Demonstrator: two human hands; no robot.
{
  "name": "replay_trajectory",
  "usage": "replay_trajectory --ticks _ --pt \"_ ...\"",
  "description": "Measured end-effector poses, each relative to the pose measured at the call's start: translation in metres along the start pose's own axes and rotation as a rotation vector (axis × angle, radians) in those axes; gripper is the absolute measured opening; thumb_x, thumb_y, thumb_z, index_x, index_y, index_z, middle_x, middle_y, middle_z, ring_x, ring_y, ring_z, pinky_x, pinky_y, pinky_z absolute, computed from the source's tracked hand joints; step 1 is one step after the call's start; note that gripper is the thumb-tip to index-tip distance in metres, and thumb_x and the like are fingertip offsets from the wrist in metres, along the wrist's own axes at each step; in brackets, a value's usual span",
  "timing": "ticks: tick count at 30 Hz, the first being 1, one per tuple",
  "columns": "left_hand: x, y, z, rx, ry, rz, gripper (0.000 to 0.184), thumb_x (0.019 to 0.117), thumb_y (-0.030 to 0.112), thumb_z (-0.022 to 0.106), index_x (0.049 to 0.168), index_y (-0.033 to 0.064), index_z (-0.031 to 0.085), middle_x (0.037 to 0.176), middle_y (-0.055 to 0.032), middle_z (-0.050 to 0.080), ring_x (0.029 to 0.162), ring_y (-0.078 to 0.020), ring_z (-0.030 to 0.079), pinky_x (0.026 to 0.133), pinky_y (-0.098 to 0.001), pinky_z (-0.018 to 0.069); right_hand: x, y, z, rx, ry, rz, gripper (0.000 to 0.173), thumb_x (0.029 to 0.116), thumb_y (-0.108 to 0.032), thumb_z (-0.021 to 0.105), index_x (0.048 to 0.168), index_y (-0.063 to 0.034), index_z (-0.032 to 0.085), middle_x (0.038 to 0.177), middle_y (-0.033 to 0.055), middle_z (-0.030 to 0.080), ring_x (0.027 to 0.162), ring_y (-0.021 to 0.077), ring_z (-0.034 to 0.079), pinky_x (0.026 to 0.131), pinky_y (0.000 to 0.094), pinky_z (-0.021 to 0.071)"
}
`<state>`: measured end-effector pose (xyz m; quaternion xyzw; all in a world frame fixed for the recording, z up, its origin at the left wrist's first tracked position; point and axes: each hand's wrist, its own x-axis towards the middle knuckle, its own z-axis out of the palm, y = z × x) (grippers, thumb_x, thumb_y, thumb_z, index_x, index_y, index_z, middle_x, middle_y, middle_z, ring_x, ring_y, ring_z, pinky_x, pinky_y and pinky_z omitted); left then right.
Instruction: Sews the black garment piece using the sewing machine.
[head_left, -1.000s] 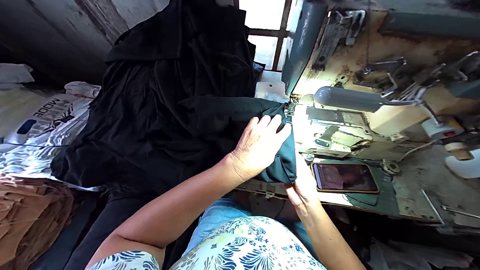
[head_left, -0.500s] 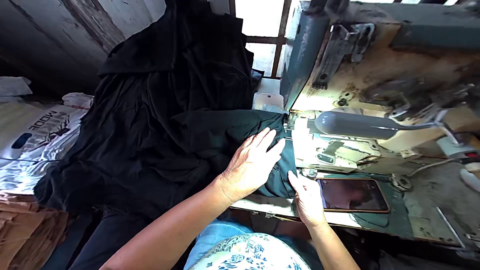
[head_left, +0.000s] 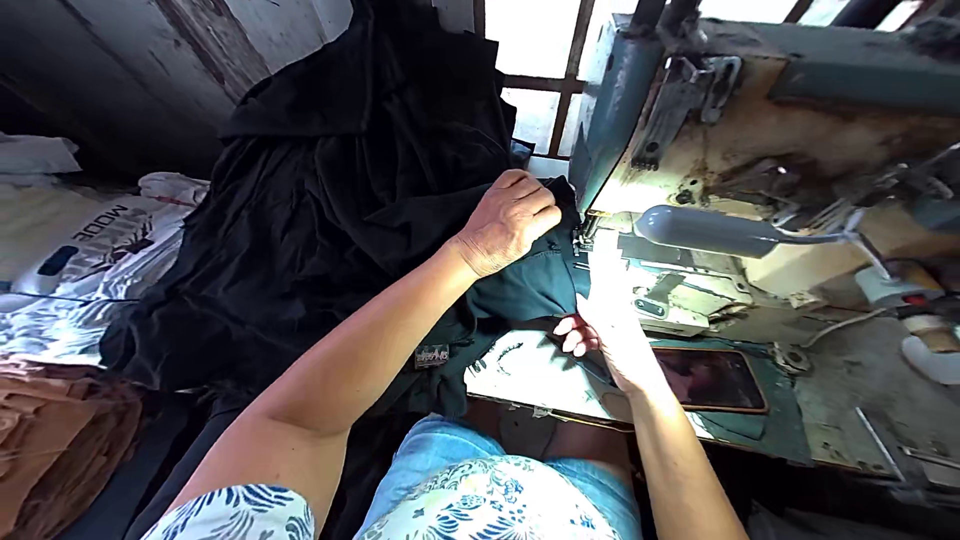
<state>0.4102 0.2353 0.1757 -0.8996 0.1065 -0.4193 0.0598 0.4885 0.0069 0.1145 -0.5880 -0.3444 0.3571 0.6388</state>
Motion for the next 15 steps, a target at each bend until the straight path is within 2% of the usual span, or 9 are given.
replay_trajectory --ticks 1,2,4,5,6,8,10,12,15 --pt "0.0 0.001 -0.005 -0.041 -0.072 -0.013 0.025 0.0965 0.0 0.048 0.091 0.0023 0.072 0.091 -0.0131 0.073 0.094 -0.03 0.07 0.093 -0.0463 0.0495 -0.004 -0.001 -0.007 -0.076 -0.005 -0.042 0.03 0.1096 -0.015 0.043 0.103 0.0026 0.067 0.08 0.0018 0.075 0.061 0.0064 0.068 0.056 0.02 0.0571" --pt "0.001 0.001 -0.011 -0.119 -0.201 -0.062 0.028 0.0967 0.007 0.046 0.1 0.0015 0.073 0.099 -0.0144 0.074 0.101 -0.031 0.07 0.093 -0.0482 0.0499 -0.008 -0.002 -0.013 -0.151 0.009 -0.112 0.03 0.1089 -0.015 0.043 0.105 0.0029 0.067 0.082 0.0012 0.075 0.063 0.0062 0.069 0.058 0.0206 0.0579" --pt "0.002 -0.004 -0.02 -0.295 -0.48 -0.168 0.039 0.1046 0.029 0.049 0.123 -0.0003 0.068 0.132 -0.0189 0.065 0.133 -0.0356 0.055 0.108 -0.0549 0.0414 -0.016 -0.006 -0.019 -0.276 0.133 -0.283 0.027 0.106 -0.012 0.048 0.101 0.0018 0.071 0.081 -0.0015 0.074 0.064 0.0029 0.068 0.058 0.0189 0.0573" --pt "0.002 -0.007 -0.02 -0.328 -0.563 -0.18 0.046 0.1031 0.038 0.053 0.125 -0.0007 0.066 0.139 -0.02 0.06 0.14 -0.037 0.049 0.113 -0.0571 0.0373 -0.017 -0.01 -0.019 -0.33 0.221 -0.363 0.024 0.104 -0.01 0.051 0.098 0.001 0.072 0.079 -0.0026 0.074 0.065 0.0004 0.067 0.057 0.0166 0.0563" --pt "0.003 -0.01 -0.021 -0.337 -0.605 -0.162 0.048 0.0998 0.041 0.057 0.122 -0.0009 0.064 0.138 -0.021 0.06 0.14 -0.0387 0.047 0.113 -0.0583 0.036 -0.016 -0.015 -0.018 -0.371 0.297 -0.442 0.02 0.1017 -0.008 0.055 0.096 0.001 0.072 0.08 -0.0029 0.073 0.066 -0.0019 0.067 0.058 0.0146 0.0556" --pt "0.006 -0.01 -0.023 -0.37 -0.566 -0.086 0.028 0.0925 0.027 0.065 0.102 0.0012 0.065 0.114 -0.0183 0.066 0.121 -0.0367 0.058 0.108 -0.0566 0.0393 -0.01 -0.019 -0.015 -0.416 0.362 -0.585 0.015 0.0974 -0.005 0.06 0.099 0.0042 0.072 0.088 0.0014 0.073 0.072 -0.0027 0.066 0.062 0.0136 0.0547" --pt "0.015 -0.002 -0.035 -0.413 -0.512 -0.031 0.011 0.0866 0.013 0.064 0.091 0.0036 0.064 0.091 -0.013 0.066 0.098 -0.0306 0.064 0.098 -0.0517 0.044 -0.002 -0.02 -0.012 -0.445 0.338 -0.64 0.018 0.0965 -0.005 0.062 0.108 0.0058 0.071 0.098 0.0066 0.072 0.072 -0.0018 0.063 0.063 0.0146 0.0539" --pt "0.025 0.007 -0.052 -0.493 -0.509 -0.039 0.011 0.0863 0.009 0.066 0.094 0.0016 0.063 0.085 -0.0115 0.065 0.083 -0.0261 0.065 0.077 -0.044 0.0512 0.004 -0.024 -0.009 -0.44 0.226 -0.598 0.023 0.0997 -0.006 0.058 0.118 0.004 0.068 0.106 0.0055 0.073 0.071 -0.0028 0.063 0.062 0.015 0.0537" --pt "0.028 0.004 -0.069 -0.549 -0.56 -0.117 0.021 0.0918 0.003 0.062 0.112 -0.0026 0.065 0.093 -0.0144 0.071 0.085 -0.0246 0.069 0.079 -0.0417 0.055 0.013 -0.025 -0.01 -0.443 0.093 -0.52 0.027 0.1039 -0.01 0.053 0.125 0.0029 0.065 0.106 0.0044 0.074 0.068 -0.0033 0.062 0.058 0.0149 0.0522"
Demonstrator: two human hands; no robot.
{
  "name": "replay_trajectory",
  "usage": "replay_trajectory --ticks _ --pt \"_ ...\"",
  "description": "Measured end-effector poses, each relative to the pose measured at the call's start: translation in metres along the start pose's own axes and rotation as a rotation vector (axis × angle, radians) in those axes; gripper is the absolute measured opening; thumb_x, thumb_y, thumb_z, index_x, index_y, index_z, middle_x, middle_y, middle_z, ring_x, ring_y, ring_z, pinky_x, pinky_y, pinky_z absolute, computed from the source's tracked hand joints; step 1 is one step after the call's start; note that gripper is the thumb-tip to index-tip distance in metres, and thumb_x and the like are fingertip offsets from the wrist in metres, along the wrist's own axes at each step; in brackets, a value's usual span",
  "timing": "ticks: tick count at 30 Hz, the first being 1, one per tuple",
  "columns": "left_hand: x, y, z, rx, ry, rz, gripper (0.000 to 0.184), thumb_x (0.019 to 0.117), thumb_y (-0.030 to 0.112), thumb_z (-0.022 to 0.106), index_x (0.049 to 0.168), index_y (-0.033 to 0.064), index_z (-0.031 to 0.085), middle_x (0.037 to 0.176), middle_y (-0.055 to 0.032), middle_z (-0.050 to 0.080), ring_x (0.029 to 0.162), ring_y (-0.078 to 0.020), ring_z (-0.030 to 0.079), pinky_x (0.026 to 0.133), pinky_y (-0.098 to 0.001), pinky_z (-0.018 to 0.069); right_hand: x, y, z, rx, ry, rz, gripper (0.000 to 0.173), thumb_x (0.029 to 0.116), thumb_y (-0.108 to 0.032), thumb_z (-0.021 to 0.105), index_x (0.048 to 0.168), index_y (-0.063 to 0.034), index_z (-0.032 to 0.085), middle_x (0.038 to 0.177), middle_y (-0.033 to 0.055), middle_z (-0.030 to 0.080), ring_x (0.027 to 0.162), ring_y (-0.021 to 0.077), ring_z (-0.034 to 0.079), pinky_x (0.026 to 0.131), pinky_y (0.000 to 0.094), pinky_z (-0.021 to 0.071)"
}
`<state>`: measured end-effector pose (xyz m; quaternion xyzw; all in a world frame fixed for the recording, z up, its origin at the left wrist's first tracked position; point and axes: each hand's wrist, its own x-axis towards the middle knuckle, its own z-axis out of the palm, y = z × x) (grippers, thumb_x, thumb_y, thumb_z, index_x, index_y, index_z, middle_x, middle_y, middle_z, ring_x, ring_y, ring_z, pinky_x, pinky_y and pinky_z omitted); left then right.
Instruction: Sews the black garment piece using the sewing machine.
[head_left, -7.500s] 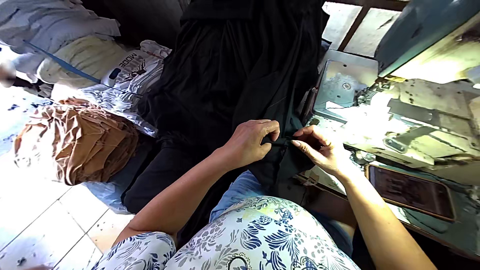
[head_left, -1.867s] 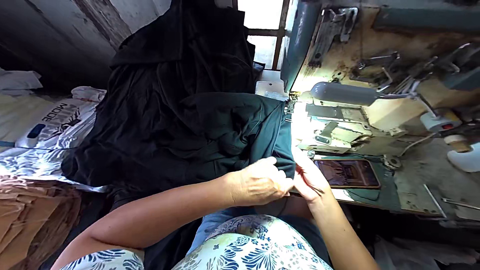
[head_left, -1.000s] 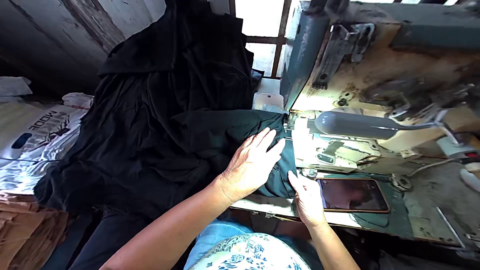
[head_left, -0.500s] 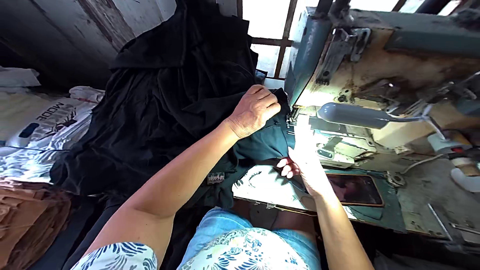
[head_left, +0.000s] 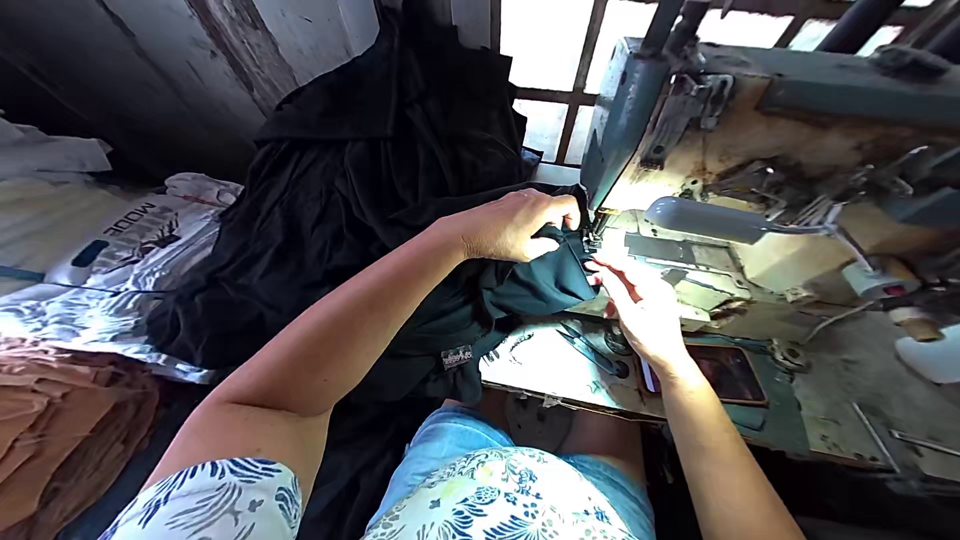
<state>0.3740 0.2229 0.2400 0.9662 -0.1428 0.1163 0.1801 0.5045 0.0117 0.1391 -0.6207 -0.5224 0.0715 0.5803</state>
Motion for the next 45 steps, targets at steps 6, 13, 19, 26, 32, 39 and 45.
replay_trajectory --ticks 6,13,19,26,32,39,45 --pt "-0.02 -0.01 -0.011 -0.205 0.042 -0.075 0.022 0.0965 -0.003 0.048 0.104 -0.0034 0.069 0.083 -0.0041 0.064 0.071 -0.003 0.052 0.067 -0.0204 0.0433 0.006 0.008 0.004 -0.092 -0.009 -0.07 0.028 0.1039 -0.015 0.054 0.12 0.0034 0.068 0.098 0.006 0.072 0.073 -0.0025 0.064 0.062 0.0141 0.0521" --pt "-0.026 -0.009 -0.005 -0.175 0.09 -0.094 0.026 0.0908 0.025 0.075 0.096 -0.0005 0.072 0.077 -0.0036 0.067 0.068 -0.0047 0.057 0.065 -0.0223 0.0464 0.004 0.011 0.006 -0.114 0.02 -0.134 0.026 0.102 -0.013 0.057 0.115 0.0053 0.069 0.097 0.0077 0.072 0.074 -0.0021 0.063 0.065 0.0146 0.0533" --pt "-0.034 0.002 -0.005 -0.162 0.152 -0.133 0.013 0.0872 0.004 0.075 0.094 -0.0037 0.067 0.083 -0.0105 0.068 0.077 -0.0145 0.064 0.074 -0.0301 0.0526 0.002 0.008 0.007 -0.142 -0.001 -0.15 0.026 0.0997 -0.016 0.062 0.114 0.0038 0.071 0.102 0.01 0.072 0.087 0.0006 0.067 0.076 0.0163 0.0552" --pt "-0.05 0.015 -0.004 -0.076 0.187 0.053 0.016 0.0916 -0.002 0.057 0.091 0.002 0.073 0.086 -0.004 0.071 0.083 -0.0064 0.066 0.077 -0.0231 0.0524 -0.001 0.004 0.002 -0.087 -0.085 -0.114 0.022 0.0995 -0.014 0.063 0.115 -0.0021 0.073 0.106 0.0044 0.073 0.089 0.0006 0.067 0.079 0.0186 0.0559" --pt "-0.055 0.01 0.003 -0.021 0.191 0.055 0.016 0.084 0.006 0.057 0.085 0.002 0.073 0.083 -0.0059 0.071 0.08 -0.008 0.066 0.072 -0.0245 0.052 -0.001 -0.001 0.004 -0.098 -0.07 -0.079 0.018 0.0981 -0.01 0.063 0.111 -0.0032 0.074 0.103 0.003 0.073 0.086 0.0002 0.065 0.076 0.0182 0.0543" --pt "-0.052 0.024 0.011 -0.111 0.327 -0.102 0.008 0.086 0.006 0.071 0.084 -0.0003 0.066 0.079 -0.0064 0.068 0.074 -0.0074 0.064 0.07 -0.0224 0.0523 0.009 -0.028 0.009 -0.082 -0.07 -0.082 0.024 0.0988 -0.013 0.064 0.12 -0.0014 0.069 0.114 0.0075 0.07 0.094 0.0045 0.067 0.079 0.0218 0.0565" --pt "-0.045 0.059 -0.004 -0.267 0.324 -0.024 0.016 0.0855 0.003 0.076 0.095 -0.0006 0.064 0.085 -0.0022 0.07 0.083 -0.0032 0.068 0.081 -0.0207 0.0559 0.022 -0.05 -0.002 -0.012 -0.351 -0.233 0.015 0.1012 -0.015 0.061 0.103 -0.0034 0.071 0.085 -0.0038 0.065 0.064 -0.0067 0.054 0.058 0.009 0.0469"
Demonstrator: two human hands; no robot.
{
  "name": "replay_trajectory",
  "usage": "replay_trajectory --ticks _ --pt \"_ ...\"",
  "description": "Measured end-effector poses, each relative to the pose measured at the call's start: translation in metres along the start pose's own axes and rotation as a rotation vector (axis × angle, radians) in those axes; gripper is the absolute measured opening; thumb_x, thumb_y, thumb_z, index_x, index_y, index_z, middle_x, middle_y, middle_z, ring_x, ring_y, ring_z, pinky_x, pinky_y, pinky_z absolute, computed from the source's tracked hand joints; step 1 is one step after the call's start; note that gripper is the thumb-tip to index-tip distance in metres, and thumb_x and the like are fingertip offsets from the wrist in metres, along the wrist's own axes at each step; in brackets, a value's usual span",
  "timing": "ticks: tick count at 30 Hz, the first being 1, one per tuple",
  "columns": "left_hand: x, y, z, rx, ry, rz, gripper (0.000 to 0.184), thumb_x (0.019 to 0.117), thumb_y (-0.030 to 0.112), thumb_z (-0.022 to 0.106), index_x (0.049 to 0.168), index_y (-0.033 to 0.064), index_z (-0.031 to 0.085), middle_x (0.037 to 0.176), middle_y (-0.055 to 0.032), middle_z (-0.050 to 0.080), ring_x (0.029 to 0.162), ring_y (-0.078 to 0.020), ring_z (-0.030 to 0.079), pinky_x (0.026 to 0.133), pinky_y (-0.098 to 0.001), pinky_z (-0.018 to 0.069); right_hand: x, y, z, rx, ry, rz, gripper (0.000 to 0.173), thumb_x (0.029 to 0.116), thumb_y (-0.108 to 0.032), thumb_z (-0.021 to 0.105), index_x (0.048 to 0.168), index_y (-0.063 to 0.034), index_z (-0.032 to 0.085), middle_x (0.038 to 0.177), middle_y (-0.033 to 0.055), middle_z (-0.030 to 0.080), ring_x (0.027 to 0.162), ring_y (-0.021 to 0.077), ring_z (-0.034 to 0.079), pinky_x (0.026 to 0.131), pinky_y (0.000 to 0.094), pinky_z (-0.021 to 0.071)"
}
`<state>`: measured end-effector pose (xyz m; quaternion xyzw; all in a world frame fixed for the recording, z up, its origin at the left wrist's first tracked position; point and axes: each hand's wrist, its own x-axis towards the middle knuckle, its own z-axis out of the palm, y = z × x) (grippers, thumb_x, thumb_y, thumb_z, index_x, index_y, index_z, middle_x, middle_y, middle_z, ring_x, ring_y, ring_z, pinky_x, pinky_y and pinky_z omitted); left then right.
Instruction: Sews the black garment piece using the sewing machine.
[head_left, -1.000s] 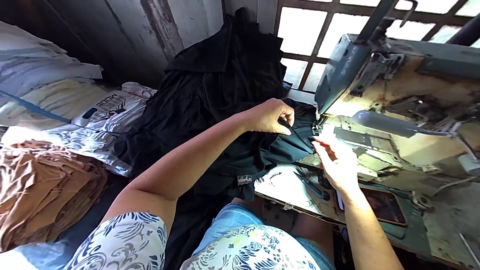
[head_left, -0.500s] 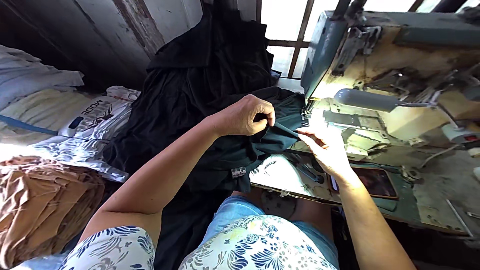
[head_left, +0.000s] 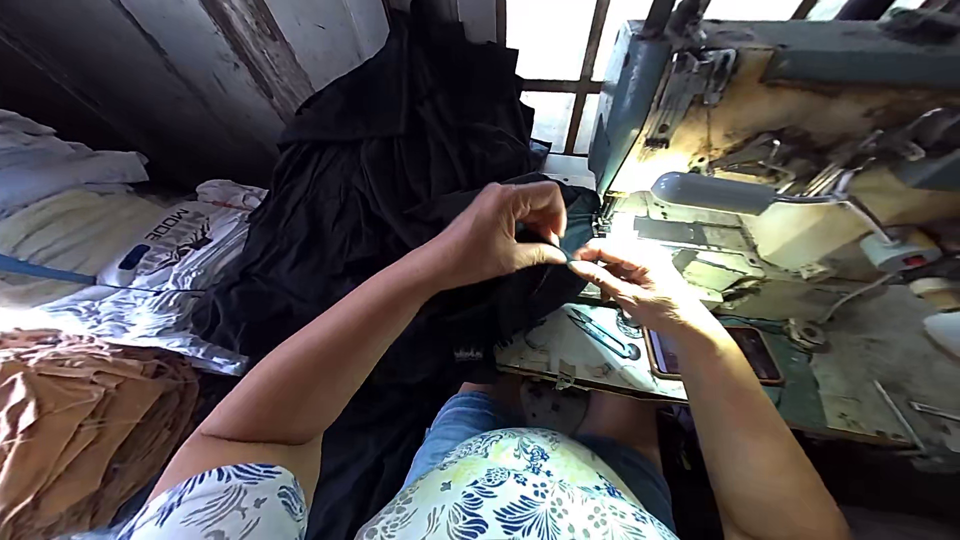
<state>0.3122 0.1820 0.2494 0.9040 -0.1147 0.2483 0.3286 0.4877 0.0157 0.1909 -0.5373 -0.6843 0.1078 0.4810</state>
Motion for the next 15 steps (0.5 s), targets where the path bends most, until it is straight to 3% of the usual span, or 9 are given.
replay_trajectory --ticks 3,8,12,15 --pt "-0.003 -0.014 -0.002 0.096 -0.012 -0.001 0.011 0.0879 0.005 0.073 0.096 0.0003 0.066 0.086 -0.0031 0.071 0.082 -0.0041 0.068 0.08 -0.0213 0.056 0.0 0.009 -0.002 0.059 0.012 0.058 0.012 0.101 -0.013 0.061 0.094 -0.007 0.069 0.073 -0.0075 0.061 0.057 -0.0055 0.05 0.053 0.0105 0.0429" --pt "-0.005 -0.006 0.012 0.115 -0.009 0.071 0.006 0.0882 0.006 0.069 0.093 0.0023 0.068 0.083 -0.0017 0.07 0.078 -0.0023 0.065 0.074 -0.0186 0.0514 -0.011 -0.006 0.004 0.247 -0.042 0.178 0.011 0.1004 -0.012 0.06 0.109 -0.0092 0.066 0.085 -0.0079 0.068 0.066 -0.0036 0.059 0.058 0.0119 0.0499" --pt "-0.003 -0.002 0.013 0.302 -0.156 0.182 0.018 0.0848 0.013 0.064 0.099 0.0058 0.072 0.089 -0.0038 0.072 0.09 -0.0154 0.065 0.089 -0.0374 0.0448 -0.021 -0.003 0.002 0.352 -0.003 0.181 0.009 0.0992 -0.009 0.062 0.095 -0.0114 0.07 0.073 -0.0108 0.066 0.058 -0.005 0.056 0.054 0.0112 0.0485" --pt "0.001 -0.027 0.005 0.631 -0.152 0.296 0.022 0.0936 0.012 0.051 0.093 0.0055 0.072 0.074 -0.0082 0.064 0.078 -0.0267 0.064 0.09 -0.0487 0.0443 -0.028 -0.001 0.001 0.4 0.044 0.317 0.017 0.1023 -0.011 0.056 0.098 -0.0129 0.072 0.076 -0.011 0.068 0.057 -0.0039 0.058 0.052 0.013 0.0504"
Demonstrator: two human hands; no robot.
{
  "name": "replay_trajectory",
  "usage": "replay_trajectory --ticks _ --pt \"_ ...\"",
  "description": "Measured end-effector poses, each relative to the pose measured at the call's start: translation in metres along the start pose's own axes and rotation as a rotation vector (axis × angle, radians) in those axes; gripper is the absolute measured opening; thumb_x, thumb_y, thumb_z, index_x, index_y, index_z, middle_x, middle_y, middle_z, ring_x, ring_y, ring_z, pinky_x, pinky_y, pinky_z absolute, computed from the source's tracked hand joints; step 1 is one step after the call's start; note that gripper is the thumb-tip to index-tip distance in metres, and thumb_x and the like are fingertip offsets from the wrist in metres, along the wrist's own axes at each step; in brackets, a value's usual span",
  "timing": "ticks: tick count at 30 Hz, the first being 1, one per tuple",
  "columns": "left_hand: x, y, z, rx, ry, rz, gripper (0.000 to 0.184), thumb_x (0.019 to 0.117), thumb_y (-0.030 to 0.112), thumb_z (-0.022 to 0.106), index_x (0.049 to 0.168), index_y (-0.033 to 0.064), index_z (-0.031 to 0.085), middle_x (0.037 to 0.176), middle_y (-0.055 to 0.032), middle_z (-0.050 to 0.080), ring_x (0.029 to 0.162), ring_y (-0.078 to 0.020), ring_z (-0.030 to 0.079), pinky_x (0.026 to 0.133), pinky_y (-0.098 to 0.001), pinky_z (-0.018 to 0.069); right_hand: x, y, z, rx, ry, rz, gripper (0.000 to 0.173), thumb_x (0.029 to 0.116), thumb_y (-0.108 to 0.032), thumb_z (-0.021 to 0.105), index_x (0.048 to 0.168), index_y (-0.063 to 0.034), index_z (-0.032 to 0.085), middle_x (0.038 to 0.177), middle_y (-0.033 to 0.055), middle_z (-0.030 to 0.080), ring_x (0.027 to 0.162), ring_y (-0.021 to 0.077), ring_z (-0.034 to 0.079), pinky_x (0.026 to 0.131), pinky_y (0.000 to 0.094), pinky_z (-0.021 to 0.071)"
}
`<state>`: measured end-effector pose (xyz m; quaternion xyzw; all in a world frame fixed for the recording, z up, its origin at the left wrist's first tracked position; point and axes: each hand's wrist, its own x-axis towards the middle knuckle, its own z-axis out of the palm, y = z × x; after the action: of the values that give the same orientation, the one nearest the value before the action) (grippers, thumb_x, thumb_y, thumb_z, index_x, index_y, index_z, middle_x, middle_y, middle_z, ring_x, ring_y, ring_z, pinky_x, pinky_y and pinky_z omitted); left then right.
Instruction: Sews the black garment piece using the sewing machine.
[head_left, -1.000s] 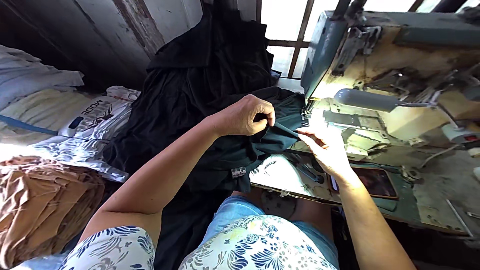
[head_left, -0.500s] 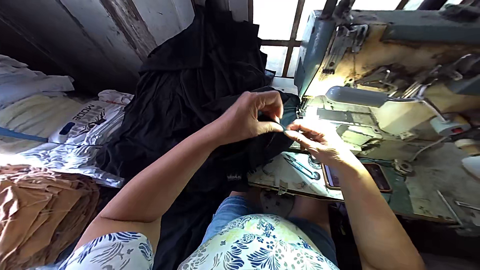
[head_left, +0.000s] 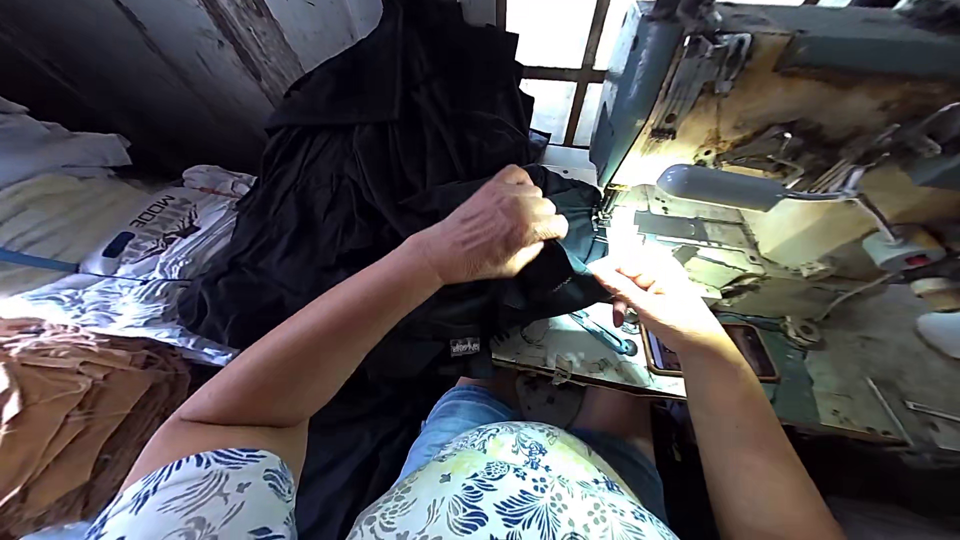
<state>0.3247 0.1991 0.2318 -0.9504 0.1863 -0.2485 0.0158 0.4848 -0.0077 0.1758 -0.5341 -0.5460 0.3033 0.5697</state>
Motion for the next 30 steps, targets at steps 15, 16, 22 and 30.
replay_trajectory --ticks 15,16,22,30 --pt "0.011 0.026 0.012 -0.232 0.337 -0.156 0.014 0.088 0.0 0.052 0.092 0.0014 0.065 0.09 -0.0118 0.073 0.085 -0.0203 0.067 0.082 -0.0361 0.0491 -0.014 0.008 0.015 -0.139 0.135 -0.114 0.015 0.0995 -0.01 0.062 0.102 -0.0008 0.074 0.086 -0.0049 0.072 0.071 -0.0042 0.065 0.065 0.0142 0.0563" --pt "0.01 0.03 0.012 -0.233 0.351 -0.118 0.014 0.09 0.001 0.051 0.088 0.0025 0.064 0.089 -0.0116 0.072 0.087 -0.0201 0.068 0.083 -0.0361 0.0492 -0.018 0.009 0.016 -0.155 0.102 -0.16 0.02 0.102 -0.012 0.059 0.105 0.0008 0.073 0.091 -0.0032 0.072 0.075 -0.0044 0.064 0.069 0.0138 0.056" --pt "0.004 0.03 0.007 -0.07 0.398 -0.026 0.018 0.1002 0.005 0.047 0.097 0.0024 0.065 0.092 -0.0141 0.071 0.092 -0.0217 0.066 0.088 -0.0361 0.0454 -0.015 0.023 0.012 -0.333 0.135 -0.223 0.029 0.1062 -0.013 0.049 0.106 0.0051 0.072 0.086 0.0006 0.069 0.079 -0.0053 0.062 0.075 0.0123 0.0529" --pt "-0.005 0.012 -0.001 -0.161 0.164 -0.194 0.008 0.0827 0.011 0.064 0.079 0.0041 0.063 0.081 -0.0101 0.063 0.082 -0.0218 0.062 0.085 -0.0406 0.0436 0.017 0.019 -0.002 -0.215 0.049 -0.175 0.018 0.1038 -0.014 0.055 0.101 -0.0047 0.071 0.081 -0.0068 0.066 0.067 -0.0032 0.06 0.062 0.0164 0.0545"
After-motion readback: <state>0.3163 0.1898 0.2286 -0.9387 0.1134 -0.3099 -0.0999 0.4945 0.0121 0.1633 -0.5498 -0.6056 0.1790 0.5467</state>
